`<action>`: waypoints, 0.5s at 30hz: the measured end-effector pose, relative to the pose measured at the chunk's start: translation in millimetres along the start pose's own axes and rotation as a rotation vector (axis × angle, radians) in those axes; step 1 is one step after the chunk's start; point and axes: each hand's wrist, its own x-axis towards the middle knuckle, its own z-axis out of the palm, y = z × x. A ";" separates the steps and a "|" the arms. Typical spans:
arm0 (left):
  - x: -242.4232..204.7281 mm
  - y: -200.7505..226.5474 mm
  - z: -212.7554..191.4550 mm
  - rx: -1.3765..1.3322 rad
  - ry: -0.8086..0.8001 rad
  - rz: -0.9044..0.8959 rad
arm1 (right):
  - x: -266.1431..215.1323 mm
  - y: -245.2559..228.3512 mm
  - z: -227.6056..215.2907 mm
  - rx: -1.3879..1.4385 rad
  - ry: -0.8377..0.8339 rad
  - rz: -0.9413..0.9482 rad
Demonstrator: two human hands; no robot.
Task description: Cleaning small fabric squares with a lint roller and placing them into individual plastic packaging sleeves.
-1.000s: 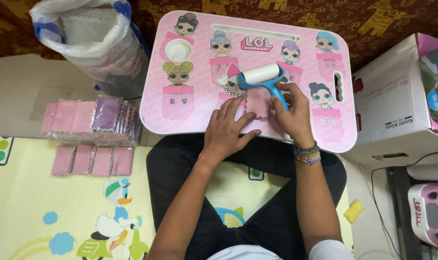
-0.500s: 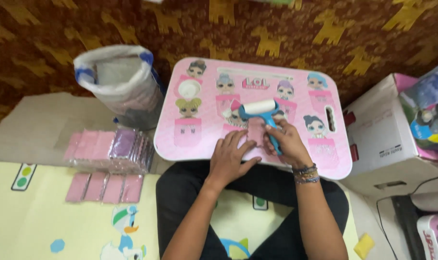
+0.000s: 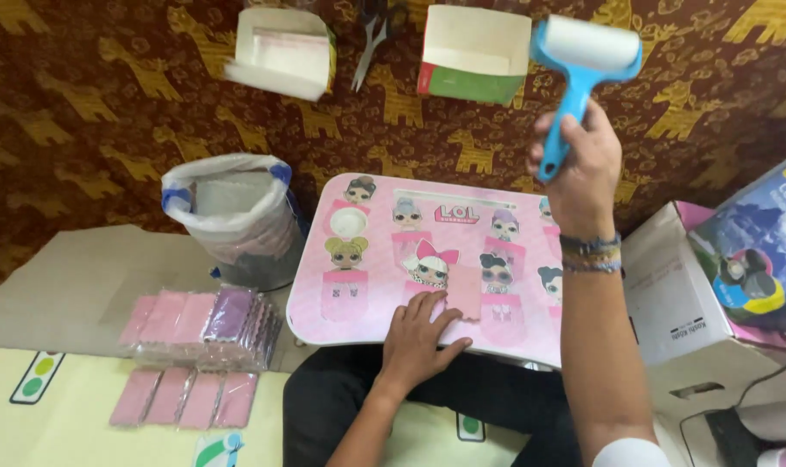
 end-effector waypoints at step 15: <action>-0.5 2.5 -2.2 -0.003 0.033 -0.005 | 47.7 47.1 47.1 -0.034 -0.154 0.172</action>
